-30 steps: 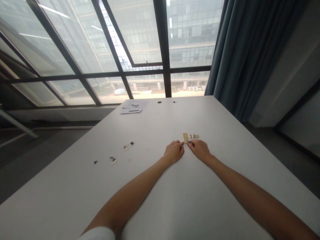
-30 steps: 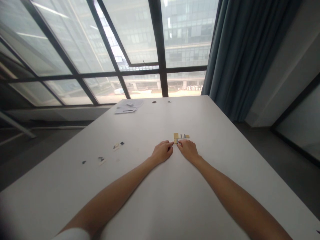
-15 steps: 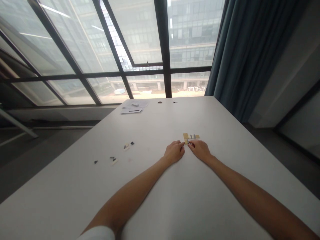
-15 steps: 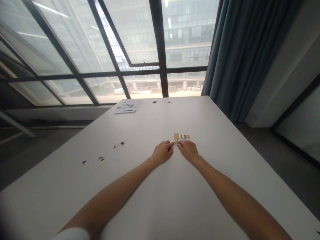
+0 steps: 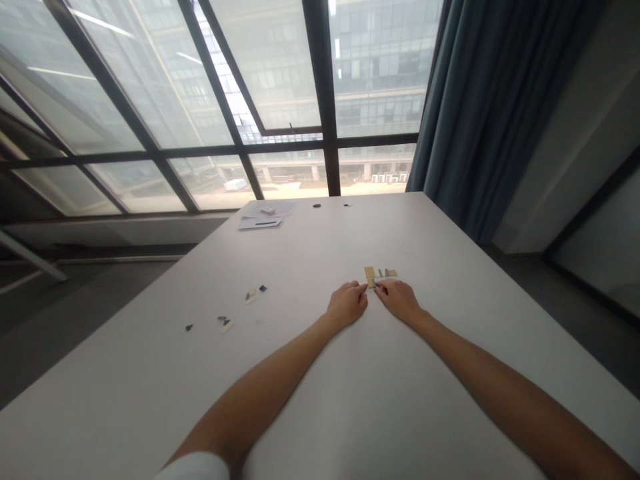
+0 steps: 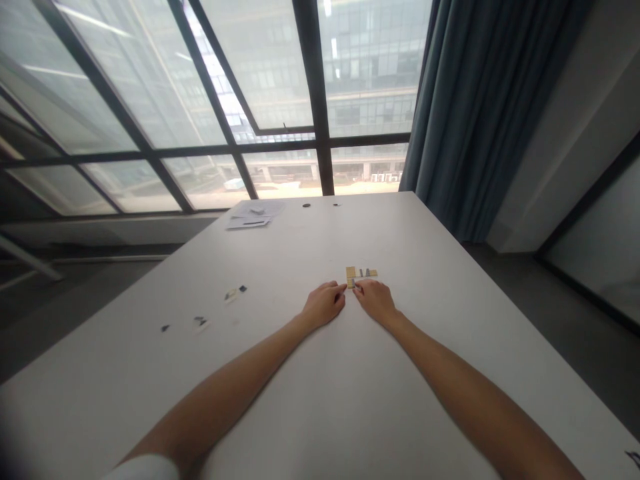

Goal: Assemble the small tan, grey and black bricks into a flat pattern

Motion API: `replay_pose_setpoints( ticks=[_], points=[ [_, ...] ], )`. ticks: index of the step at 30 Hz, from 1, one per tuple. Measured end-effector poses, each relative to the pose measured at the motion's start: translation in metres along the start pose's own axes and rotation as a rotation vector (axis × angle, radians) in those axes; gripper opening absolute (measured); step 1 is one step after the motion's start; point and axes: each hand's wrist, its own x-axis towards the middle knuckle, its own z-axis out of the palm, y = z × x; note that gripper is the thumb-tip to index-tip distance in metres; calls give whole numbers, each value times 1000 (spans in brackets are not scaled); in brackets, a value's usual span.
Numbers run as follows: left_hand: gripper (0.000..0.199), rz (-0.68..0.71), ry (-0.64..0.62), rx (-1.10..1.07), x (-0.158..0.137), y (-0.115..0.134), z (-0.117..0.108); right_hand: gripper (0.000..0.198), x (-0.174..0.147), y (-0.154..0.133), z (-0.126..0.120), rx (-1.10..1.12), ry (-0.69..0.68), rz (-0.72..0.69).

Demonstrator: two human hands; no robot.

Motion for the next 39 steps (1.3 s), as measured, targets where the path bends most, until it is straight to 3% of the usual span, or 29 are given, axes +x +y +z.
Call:
replay_pose_setpoints(
  ticks=[20,28,39],
  points=[
    [34,12,38,-36,2,-6,4,23,-1,0,1,19,10,-2],
    [37,-43,52,-114,3,-10,7,28,3,4,7,72,52,28],
    [38,-54,59,-89,6,-8,7,32,4,3,4,16,8,34]
  ],
)
